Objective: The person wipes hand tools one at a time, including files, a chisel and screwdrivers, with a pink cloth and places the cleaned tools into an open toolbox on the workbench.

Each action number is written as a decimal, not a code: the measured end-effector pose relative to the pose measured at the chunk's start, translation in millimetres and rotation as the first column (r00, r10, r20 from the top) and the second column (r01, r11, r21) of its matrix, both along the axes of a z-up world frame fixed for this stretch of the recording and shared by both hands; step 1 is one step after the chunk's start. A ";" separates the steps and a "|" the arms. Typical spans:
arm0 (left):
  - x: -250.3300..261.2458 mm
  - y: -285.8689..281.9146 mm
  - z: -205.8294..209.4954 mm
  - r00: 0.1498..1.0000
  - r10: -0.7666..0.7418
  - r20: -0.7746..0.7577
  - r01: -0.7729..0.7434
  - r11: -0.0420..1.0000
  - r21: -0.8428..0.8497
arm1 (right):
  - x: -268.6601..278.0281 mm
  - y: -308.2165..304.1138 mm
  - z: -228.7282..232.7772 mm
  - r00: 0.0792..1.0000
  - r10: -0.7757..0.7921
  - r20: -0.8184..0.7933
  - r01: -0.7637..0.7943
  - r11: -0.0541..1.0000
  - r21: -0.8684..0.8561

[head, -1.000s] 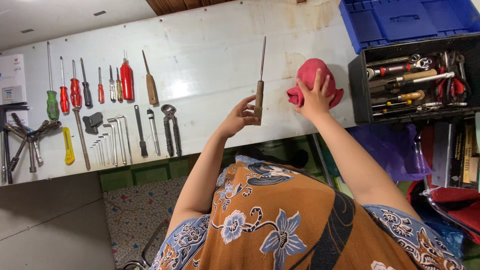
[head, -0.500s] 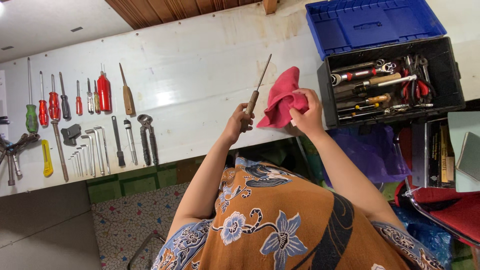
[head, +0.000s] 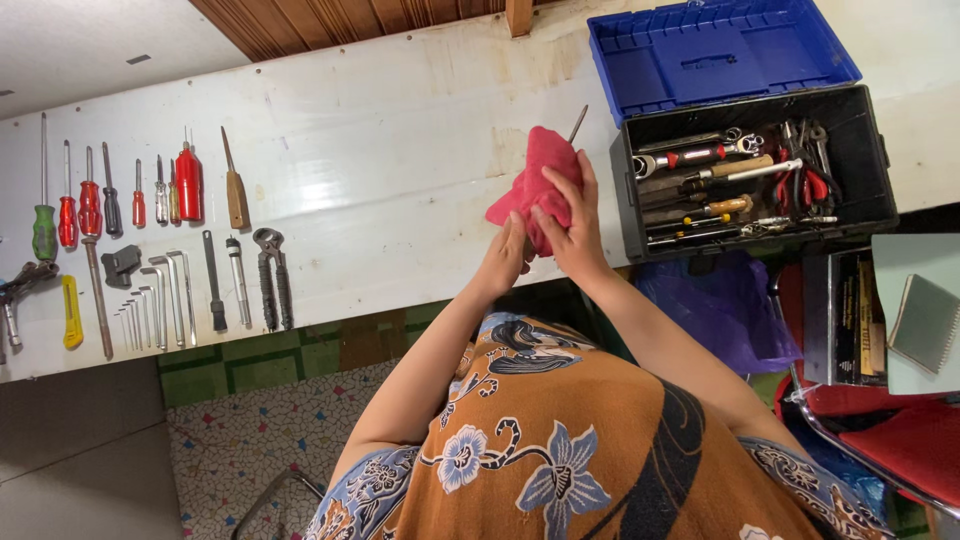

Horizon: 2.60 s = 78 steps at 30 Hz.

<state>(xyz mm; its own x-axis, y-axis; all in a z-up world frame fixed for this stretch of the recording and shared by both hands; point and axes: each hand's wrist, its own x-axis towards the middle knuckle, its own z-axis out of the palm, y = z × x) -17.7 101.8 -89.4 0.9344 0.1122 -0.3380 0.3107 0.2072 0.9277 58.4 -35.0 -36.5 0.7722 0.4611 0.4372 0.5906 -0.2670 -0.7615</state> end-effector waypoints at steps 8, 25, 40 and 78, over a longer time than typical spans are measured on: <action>-24.7 6.7 26.5 0.991 -0.061 0.116 0.041 0.985 0.169 | 46.3 -15.3 2.3 0.598 0.317 -0.736 0.255 0.795 0.550; -28.2 89.0 94.0 0.925 -0.338 -0.172 0.378 0.862 0.338 | 44.1 -10.3 -13.9 0.233 0.394 -0.889 0.492 0.740 0.457; -31.0 69.0 76.8 0.957 -0.281 -0.072 0.290 0.924 0.250 | 13.5 -12.8 -13.1 0.135 0.639 -0.757 0.289 0.705 0.647; -47.8 91.6 74.6 0.980 -0.199 -0.019 0.198 0.959 0.204 | 41.8 -37.9 -9.8 0.232 0.595 -0.769 0.547 0.575 0.609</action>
